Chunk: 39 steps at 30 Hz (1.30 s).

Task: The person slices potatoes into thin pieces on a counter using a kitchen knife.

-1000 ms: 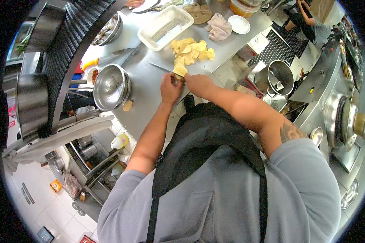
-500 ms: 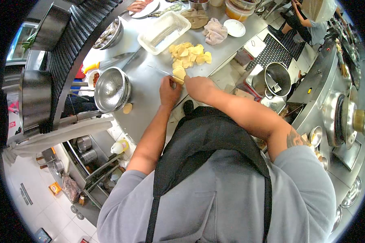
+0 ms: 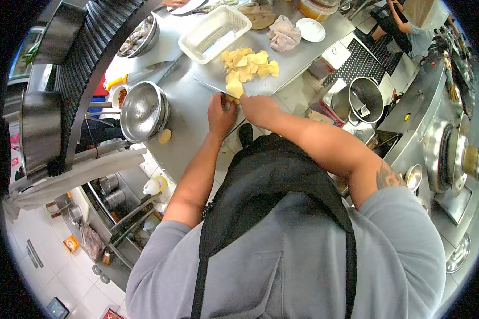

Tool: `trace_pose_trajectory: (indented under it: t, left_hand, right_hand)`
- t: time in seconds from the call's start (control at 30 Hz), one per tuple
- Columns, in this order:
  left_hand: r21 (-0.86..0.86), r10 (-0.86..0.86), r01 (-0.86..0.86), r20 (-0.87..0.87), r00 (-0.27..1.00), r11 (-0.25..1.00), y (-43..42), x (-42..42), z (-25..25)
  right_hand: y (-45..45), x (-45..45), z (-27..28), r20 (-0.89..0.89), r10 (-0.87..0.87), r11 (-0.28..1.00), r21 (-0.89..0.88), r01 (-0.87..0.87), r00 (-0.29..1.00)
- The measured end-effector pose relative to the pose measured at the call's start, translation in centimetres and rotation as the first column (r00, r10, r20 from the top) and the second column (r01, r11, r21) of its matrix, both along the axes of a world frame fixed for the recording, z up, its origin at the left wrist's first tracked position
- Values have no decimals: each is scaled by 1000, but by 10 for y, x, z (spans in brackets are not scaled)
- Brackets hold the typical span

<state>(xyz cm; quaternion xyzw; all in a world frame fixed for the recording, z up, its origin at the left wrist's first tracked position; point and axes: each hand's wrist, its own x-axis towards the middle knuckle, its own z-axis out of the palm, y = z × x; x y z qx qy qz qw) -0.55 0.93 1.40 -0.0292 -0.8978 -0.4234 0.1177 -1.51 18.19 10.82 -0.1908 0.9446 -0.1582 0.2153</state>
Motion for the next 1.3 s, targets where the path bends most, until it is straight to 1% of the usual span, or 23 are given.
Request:
trace_pose_trajectory:
  t: [0.1, 0.2, 0.3, 0.4, 0.47, 0.5, 0.6, 0.7, 0.8, 0.87, 1.0, 1.1, 1.2, 1.3]
  left_hand:
    - [43, 17, -17, 11, 1000, 999, 1, -1, -1]
    - [-1, 27, -27, 31, 999, 1000, 1, -2, -1]
    - [29, 26, -27, 66, 998, 999, 0, -1, -1]
    - [-2, 13, -13, 72, 997, 1000, -1, -1, -1]
    - [18, 0, 0, 30, 1000, 1000, -1, 0, 0]
    - [26, -8, 8, 8, 1000, 1000, -1, 1, 0]
    - [18, 3, -4, 63, 998, 1000, -2, 1, 2]
    - [12, -13, 13, 42, 999, 1000, -3, 1, -2]
    - [7, -24, 24, 18, 1000, 1000, -3, 4, -2]
    - [-12, -43, 43, -32, 999, 999, -4, 4, -3]
    - [-84, -65, 60, -64, 996, 995, -3, 2, -5]
    - [-106, -66, 66, -1, 998, 992, -4, 5, 0]
    - [-42, -83, 82, -28, 996, 996, -7, 6, -3]
    - [-49, -92, 89, -64, 994, 995, -8, 8, -4]
  right_hand:
    - [1, -2, -11, -46, 23, 999, -24, -24, 999]
    - [-4, -6, -20, -27, 11, 1000, -18, -11, 1000]
    - [-5, -9, -41, -54, 14, 999, -48, -17, 998]
    - [-3, -13, -54, -62, 4, 999, -49, -7, 998]
    - [0, -30, -68, -31, 6, 999, -52, -7, 1000]
    - [0, -35, -64, -16, 5, 999, -54, -6, 1000]
    - [1, -43, -45, 23, 1, 998, -67, 0, 1000]
    - [3, -34, -12, -3, -29, 999, -29, 29, 1000]
    - [5, -18, 3, -52, -62, 998, 13, 63, 997]
    - [4, -8, 8, -42, -29, 999, 44, 31, 999]
    - [5, 3, -5, -21, -16, 997, 73, 17, 1000]
    - [6, 6, -16, 12, 0, 996, 84, -1, 1000]
    - [4, 5, -25, 33, -26, 998, 64, 24, 999]
    - [4, 4, -24, 42, -10, 998, 70, 7, 999]
